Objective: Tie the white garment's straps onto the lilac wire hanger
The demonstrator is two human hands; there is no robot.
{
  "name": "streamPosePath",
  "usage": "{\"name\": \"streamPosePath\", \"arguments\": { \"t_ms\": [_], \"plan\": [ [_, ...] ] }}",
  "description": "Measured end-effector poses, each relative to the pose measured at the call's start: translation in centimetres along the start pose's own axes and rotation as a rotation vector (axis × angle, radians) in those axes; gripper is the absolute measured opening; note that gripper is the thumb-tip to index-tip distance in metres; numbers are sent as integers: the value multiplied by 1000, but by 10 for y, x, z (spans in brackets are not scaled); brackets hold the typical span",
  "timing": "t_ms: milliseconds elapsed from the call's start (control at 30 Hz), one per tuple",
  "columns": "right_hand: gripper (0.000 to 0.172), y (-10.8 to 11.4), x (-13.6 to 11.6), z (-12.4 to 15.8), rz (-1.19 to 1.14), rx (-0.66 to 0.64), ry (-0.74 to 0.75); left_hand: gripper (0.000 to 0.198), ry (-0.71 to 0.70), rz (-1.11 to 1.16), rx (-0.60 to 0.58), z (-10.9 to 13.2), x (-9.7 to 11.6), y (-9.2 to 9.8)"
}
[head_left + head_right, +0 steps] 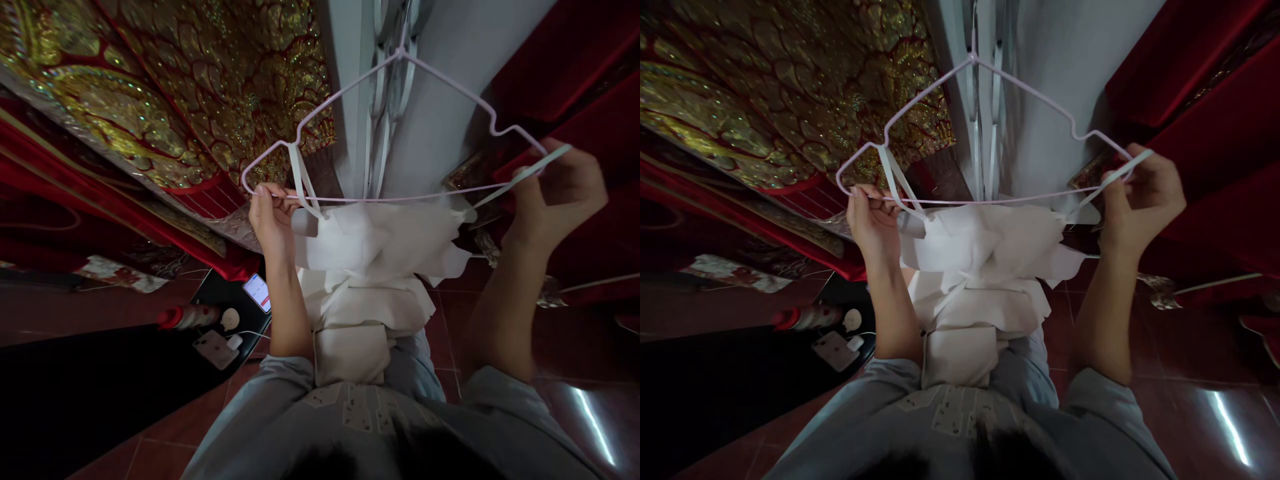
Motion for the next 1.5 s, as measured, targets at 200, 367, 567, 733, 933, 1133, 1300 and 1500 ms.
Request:
{"name": "streamPosePath", "arguments": {
  "t_ms": [200, 367, 567, 733, 933, 1133, 1300, 1500],
  "plan": [
    [30, -53, -58, -16, 96, -452, -50, 56, -85, 41, -49, 2, 3, 0],
    [45, -61, -81, -21, 246, -490, 80, 57, -69, 11, -22, 1, 3, 1],
    [47, -53, -120, -17, 185, -288, 285, 57, -31, 20, -35, 6, -3, -3],
    [35, -64, -142, 33, 87, -579, 127, 57, 4, 11, -7, 13, -3, -5],
    [53, -77, -123, 102, 63, -919, -141, 47, 50, -13, -80, 32, -20, -9],
    [54, -88, -115, 111, 46, -864, -173, 45, 49, -289, -369, 63, -3, -31],
    [51, -92, -112, 111, 20, -872, -183, 35, -4, -48, -374, 32, 51, -26],
    [51, -86, -113, 103, 1, -867, -165, 46, -124, 35, 81, -17, 40, 37]
  ]
}}
Point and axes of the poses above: each hand's wrist, its own z-axis away from the middle knuckle, its own y-axis out of the back of the hand, x = y × z, the point moved 8 cm from there along -z, towards the middle knuckle, and after that the axes turned 2 degrees about y, right-handed, at the moved point
